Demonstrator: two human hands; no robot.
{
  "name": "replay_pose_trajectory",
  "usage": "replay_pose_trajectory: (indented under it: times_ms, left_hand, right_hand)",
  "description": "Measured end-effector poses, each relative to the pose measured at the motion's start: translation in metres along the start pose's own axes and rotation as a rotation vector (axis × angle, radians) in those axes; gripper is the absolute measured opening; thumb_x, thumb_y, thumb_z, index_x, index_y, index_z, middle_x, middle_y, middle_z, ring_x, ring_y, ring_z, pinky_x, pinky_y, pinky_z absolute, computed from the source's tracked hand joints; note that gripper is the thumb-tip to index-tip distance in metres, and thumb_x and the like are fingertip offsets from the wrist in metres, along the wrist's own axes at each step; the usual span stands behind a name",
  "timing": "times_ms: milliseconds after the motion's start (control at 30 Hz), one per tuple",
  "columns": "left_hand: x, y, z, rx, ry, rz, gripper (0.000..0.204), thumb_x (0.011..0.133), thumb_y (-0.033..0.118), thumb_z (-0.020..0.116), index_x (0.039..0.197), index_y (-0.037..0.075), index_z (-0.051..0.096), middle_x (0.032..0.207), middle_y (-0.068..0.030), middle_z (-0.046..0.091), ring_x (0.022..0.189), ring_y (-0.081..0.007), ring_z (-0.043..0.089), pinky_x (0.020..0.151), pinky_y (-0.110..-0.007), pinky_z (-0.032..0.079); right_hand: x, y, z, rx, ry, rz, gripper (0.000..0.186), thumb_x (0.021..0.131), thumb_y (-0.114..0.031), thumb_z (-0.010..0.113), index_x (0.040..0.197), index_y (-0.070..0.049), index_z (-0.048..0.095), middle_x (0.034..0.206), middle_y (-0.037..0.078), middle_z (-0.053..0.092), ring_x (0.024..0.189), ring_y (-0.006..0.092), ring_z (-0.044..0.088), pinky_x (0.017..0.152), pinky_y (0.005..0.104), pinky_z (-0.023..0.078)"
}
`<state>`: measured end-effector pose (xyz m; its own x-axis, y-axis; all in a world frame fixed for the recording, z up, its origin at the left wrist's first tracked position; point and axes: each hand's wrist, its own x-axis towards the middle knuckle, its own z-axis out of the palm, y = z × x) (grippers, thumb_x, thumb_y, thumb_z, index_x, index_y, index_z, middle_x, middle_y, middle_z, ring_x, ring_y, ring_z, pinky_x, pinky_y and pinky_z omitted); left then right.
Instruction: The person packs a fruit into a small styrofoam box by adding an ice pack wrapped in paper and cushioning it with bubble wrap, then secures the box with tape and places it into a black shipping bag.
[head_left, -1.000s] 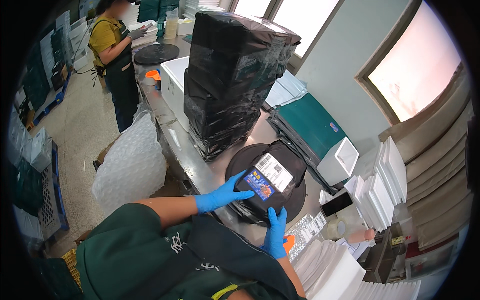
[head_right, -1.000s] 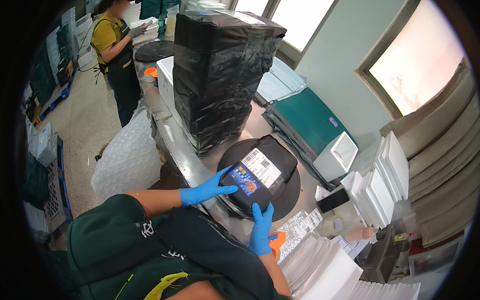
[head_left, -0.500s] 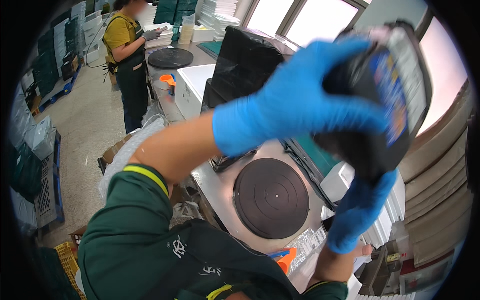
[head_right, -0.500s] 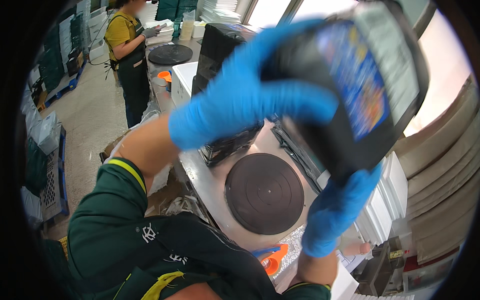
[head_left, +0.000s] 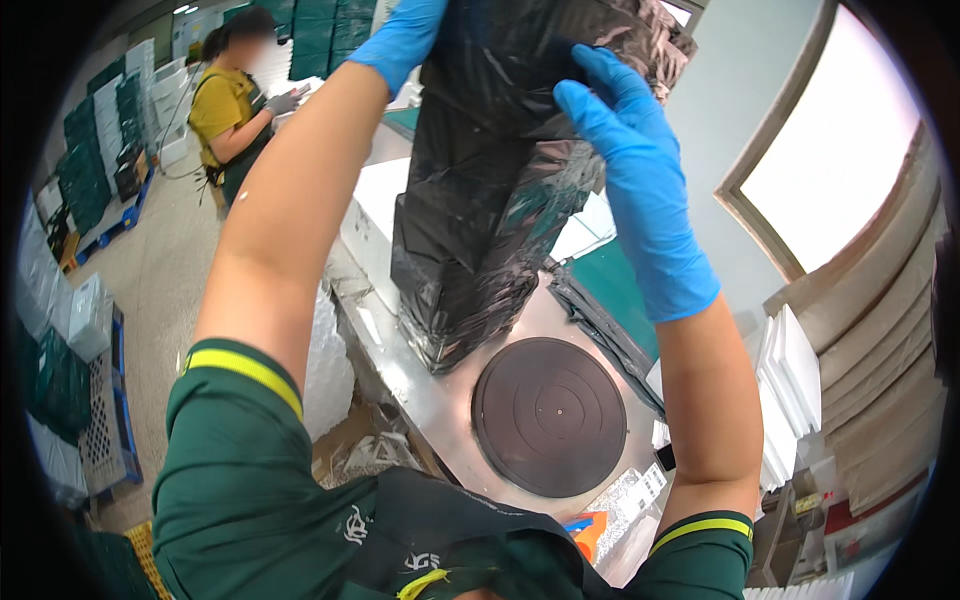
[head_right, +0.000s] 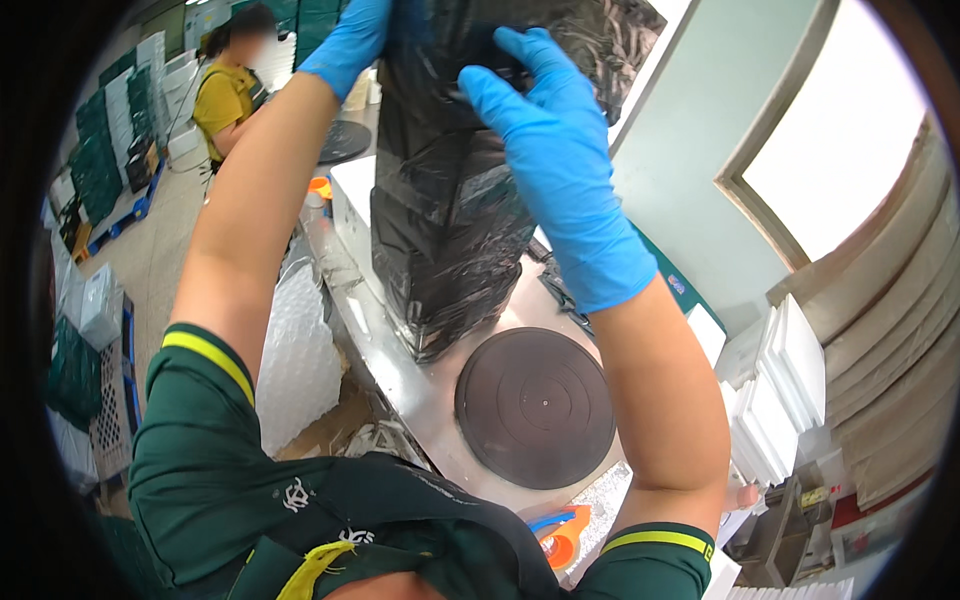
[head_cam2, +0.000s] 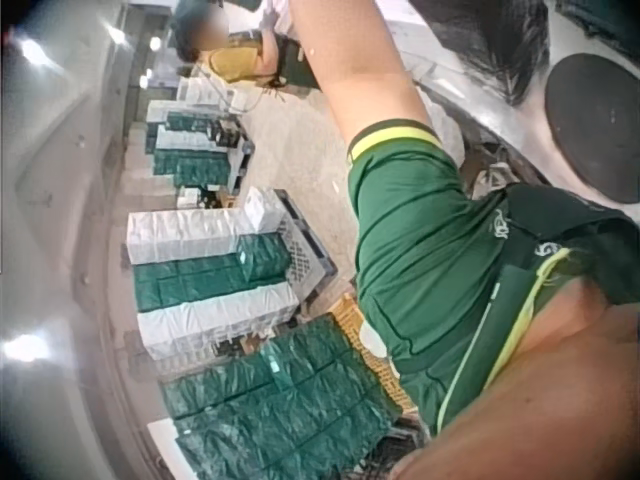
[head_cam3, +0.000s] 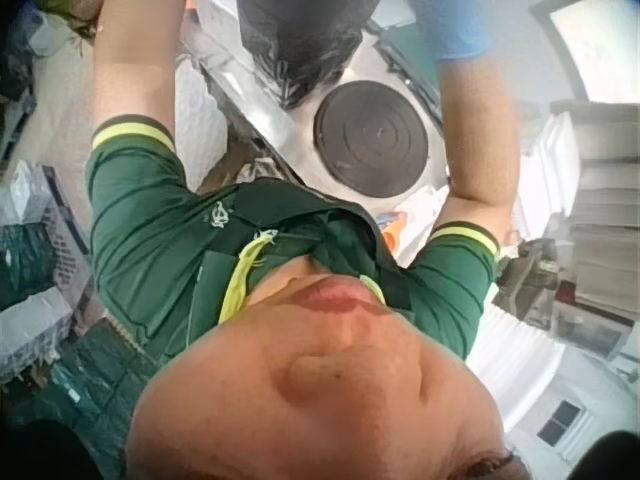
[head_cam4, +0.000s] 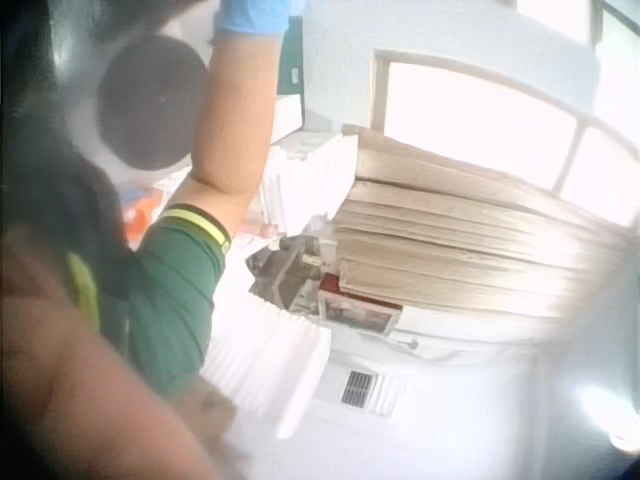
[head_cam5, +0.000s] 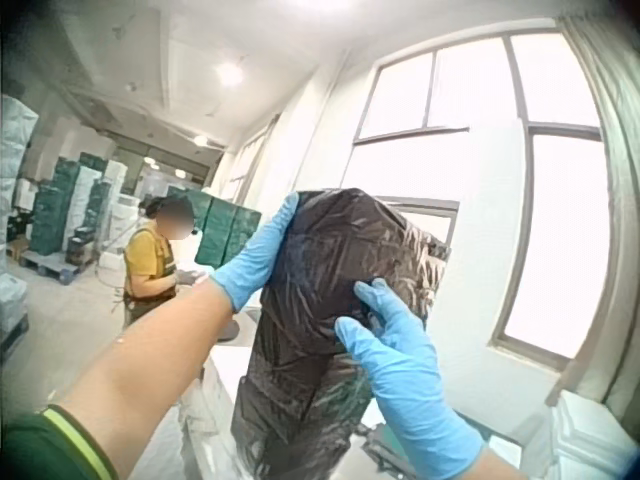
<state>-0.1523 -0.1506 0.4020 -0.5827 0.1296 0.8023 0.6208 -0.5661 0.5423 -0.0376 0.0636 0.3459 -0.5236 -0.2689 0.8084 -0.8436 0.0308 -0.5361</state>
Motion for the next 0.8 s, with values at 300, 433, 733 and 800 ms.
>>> replay_pose_trajectory:
  times_ms: [300,433,733,800]
  left_hand:
    - [-0.104,-0.019,-0.047,0.473,0.364,0.635,0.038,0.093,0.021,0.056,0.127,0.007,0.05,0.11,-0.0112,0.061,0.11,-0.0189,0.055,0.099,-0.036,0.042]
    - [-0.238,-0.056,0.042,0.972,0.387,0.391,0.021,0.1,0.02,0.04,0.092,0.003,0.051,0.097,-0.0086,0.055,0.075,-0.0152,0.047,0.071,-0.027,0.042]
    - [-0.447,-0.216,0.092,0.991,-0.554,-0.91,0.041,0.087,0.046,0.056,0.073,0.008,0.062,0.071,-0.013,0.062,0.068,-0.0324,0.06,0.062,-0.04,0.047]
    - [-0.471,-0.22,0.083,1.038,-0.714,-1.088,0.044,0.089,0.049,0.049,0.081,0.01,0.066,0.076,-0.0135,0.064,0.073,-0.0328,0.062,0.067,-0.041,0.048]
  right_hand:
    - [-0.039,0.048,-0.043,0.059,0.101,0.192,0.053,0.086,-0.02,0.068,0.131,-0.003,0.046,0.126,0.014,0.052,0.111,0.0194,0.054,0.097,0.0299,0.043]
    - [-0.064,0.077,-0.073,-0.015,0.21,0.278,0.042,0.092,-0.019,0.058,0.13,-0.002,0.048,0.127,0.011,0.053,0.119,0.0186,0.048,0.105,0.0313,0.035]
    - [-0.266,0.248,-0.244,-0.82,0.247,0.93,0.052,0.078,-0.022,0.068,0.124,-0.002,0.053,0.122,0.019,0.057,0.113,0.0299,0.055,0.095,0.0365,0.043]
    - [-0.315,0.259,-0.291,-1.083,0.26,1.006,0.054,0.076,-0.024,0.069,0.123,-0.003,0.053,0.12,0.021,0.057,0.114,0.0347,0.053,0.096,0.0392,0.042]
